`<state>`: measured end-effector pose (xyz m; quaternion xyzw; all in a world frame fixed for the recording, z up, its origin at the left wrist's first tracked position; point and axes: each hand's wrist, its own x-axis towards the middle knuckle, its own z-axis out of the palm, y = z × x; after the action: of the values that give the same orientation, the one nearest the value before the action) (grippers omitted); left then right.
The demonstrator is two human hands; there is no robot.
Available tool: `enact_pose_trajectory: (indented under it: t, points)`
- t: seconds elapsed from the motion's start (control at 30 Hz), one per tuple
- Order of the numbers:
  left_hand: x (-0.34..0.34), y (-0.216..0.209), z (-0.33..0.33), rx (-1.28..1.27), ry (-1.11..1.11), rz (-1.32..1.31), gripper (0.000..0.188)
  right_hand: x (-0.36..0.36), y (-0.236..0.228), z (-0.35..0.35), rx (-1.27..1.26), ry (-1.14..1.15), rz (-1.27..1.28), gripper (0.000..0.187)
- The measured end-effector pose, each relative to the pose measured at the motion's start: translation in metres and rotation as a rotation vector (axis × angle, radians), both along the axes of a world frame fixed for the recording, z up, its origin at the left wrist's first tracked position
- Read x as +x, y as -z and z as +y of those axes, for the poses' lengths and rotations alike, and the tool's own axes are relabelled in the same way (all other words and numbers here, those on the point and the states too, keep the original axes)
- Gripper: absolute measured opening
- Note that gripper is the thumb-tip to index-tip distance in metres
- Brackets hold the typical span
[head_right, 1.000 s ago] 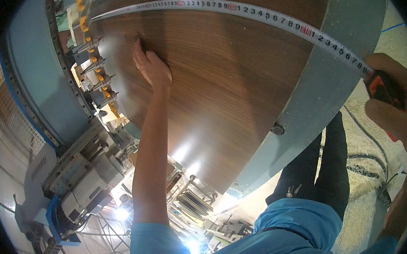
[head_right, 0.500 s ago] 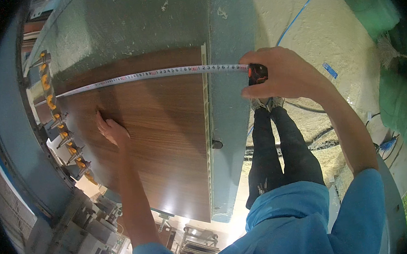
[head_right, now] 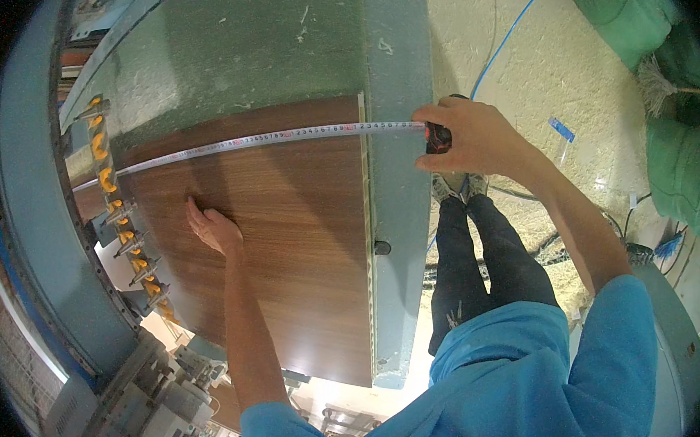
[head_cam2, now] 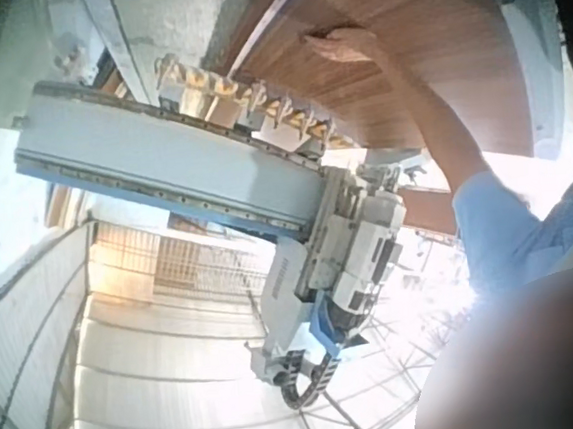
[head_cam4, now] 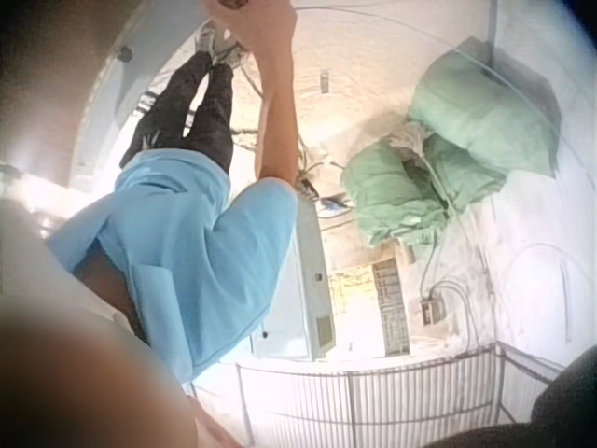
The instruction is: The person measures a wood panel on a machine using a tape measure, then uses a computer mouse at a control station. The person cleans the wood panel surface with a blue air hose and moves the panel to a rack.
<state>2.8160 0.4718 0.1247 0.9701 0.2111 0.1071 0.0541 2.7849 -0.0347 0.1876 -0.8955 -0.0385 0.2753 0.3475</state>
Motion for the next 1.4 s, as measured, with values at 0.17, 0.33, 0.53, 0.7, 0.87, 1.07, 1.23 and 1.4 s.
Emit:
enact_pose_trajectory:
  t: [0.17,0.33,0.53,0.7,0.87,1.07,1.23,1.4]
  points:
    - [0.0,0.001,-0.001,0.002,-0.036,0.025,0.049,-0.007,0.003,0.004,-0.022,0.009,-0.065,0.059]
    - [0.001,-0.002,-0.004,-0.027,-0.059,0.027,0.049,-0.013,0.005,0.009,-0.087,-0.003,-0.131,0.058]
    - [0.0,-0.004,-0.004,-0.045,-0.075,0.062,0.05,-0.016,0.007,0.011,-0.106,-0.006,-0.167,0.059]
    - [0.0,-0.003,-0.004,-0.006,-0.05,0.049,0.05,-0.018,0.008,0.012,-0.126,-0.013,-0.21,0.059]
    - [0.001,-0.004,-0.003,-0.006,-0.035,0.047,0.05,-0.018,0.008,0.013,-0.133,-0.006,-0.195,0.06]
    - [0.0,-0.004,-0.004,-0.011,-0.028,0.043,0.049,-0.017,0.008,0.014,-0.135,-0.014,-0.2,0.059]
    - [0.001,-0.004,-0.004,-0.028,-0.043,0.046,0.049,-0.018,0.01,0.013,-0.133,-0.021,-0.221,0.059]
    - [0.002,-0.004,-0.005,-0.017,-0.025,0.025,0.049,-0.019,0.009,0.015,-0.142,-0.008,-0.219,0.06]
